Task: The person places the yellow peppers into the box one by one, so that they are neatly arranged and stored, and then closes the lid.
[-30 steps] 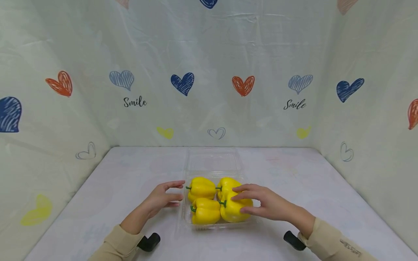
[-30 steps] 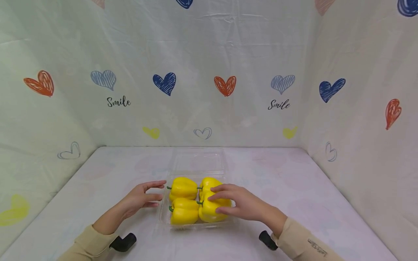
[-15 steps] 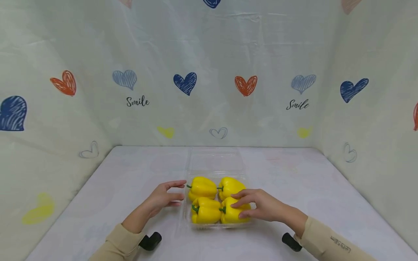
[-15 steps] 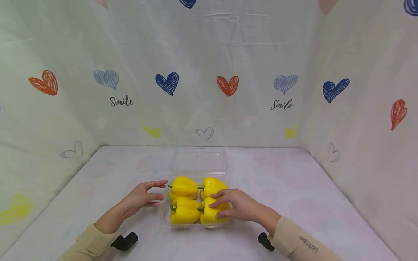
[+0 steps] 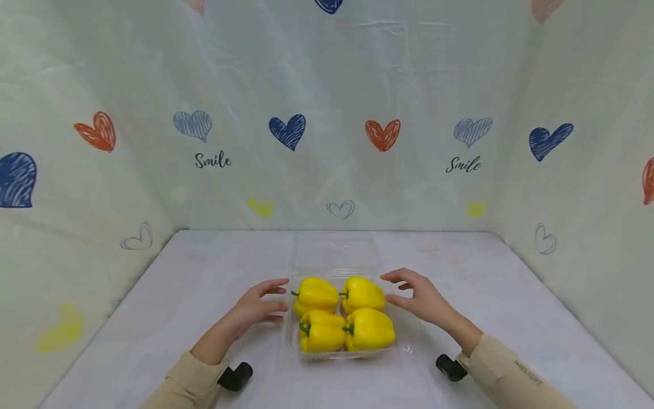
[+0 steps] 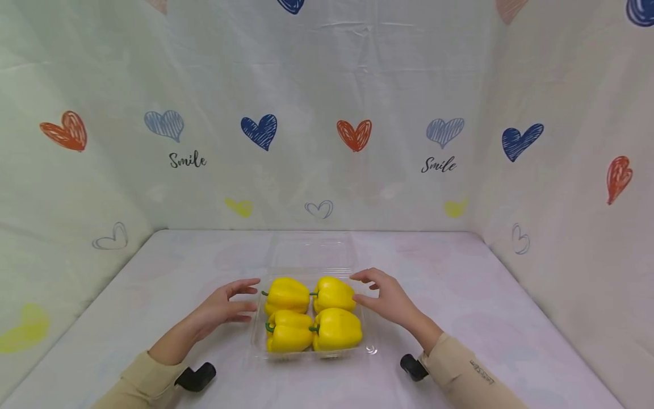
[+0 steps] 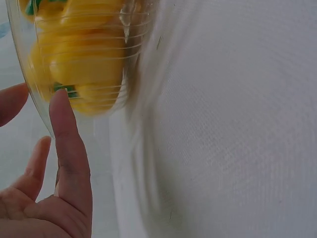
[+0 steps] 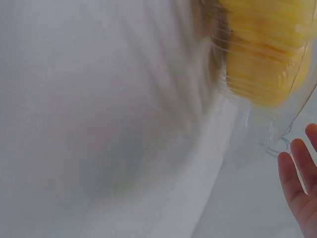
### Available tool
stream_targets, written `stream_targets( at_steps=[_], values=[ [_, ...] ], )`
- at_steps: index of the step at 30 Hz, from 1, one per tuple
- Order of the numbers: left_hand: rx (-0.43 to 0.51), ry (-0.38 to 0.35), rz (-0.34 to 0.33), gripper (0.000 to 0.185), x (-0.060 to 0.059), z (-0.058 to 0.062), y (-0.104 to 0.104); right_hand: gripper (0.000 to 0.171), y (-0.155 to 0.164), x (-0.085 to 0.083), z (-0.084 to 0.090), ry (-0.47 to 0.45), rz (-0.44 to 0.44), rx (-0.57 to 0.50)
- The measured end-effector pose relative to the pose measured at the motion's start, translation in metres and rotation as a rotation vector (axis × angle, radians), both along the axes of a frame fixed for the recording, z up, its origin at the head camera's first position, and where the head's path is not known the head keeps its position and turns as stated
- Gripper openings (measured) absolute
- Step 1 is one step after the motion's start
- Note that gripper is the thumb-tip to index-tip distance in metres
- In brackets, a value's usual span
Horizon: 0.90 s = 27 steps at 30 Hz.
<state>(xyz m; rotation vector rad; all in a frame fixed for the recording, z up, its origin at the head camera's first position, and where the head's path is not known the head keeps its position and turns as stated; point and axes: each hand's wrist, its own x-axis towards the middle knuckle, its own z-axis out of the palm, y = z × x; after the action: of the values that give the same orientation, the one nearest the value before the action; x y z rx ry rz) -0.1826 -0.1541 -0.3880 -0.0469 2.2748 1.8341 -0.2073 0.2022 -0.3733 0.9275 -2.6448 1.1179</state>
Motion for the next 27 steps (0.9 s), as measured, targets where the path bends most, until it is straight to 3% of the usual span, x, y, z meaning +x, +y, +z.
stream_targets(
  at_steps=[6, 15, 27],
  values=[
    [-0.003, 0.052, -0.01, 0.057, -0.015, 0.002, -0.004, 0.044, -0.001, -0.019, -0.004, -0.116, -0.13, -0.074],
    [-0.019, 0.084, -0.014, 0.057, -0.039, -0.002, 0.0, 0.048, -0.008, -0.042, -0.013, -0.265, -0.23, -0.102],
    [0.08, 0.12, -0.091, 0.063, -0.05, -0.011, -0.001, 0.049, -0.011, -0.052, -0.02, -0.283, -0.199, -0.096]
  ],
)
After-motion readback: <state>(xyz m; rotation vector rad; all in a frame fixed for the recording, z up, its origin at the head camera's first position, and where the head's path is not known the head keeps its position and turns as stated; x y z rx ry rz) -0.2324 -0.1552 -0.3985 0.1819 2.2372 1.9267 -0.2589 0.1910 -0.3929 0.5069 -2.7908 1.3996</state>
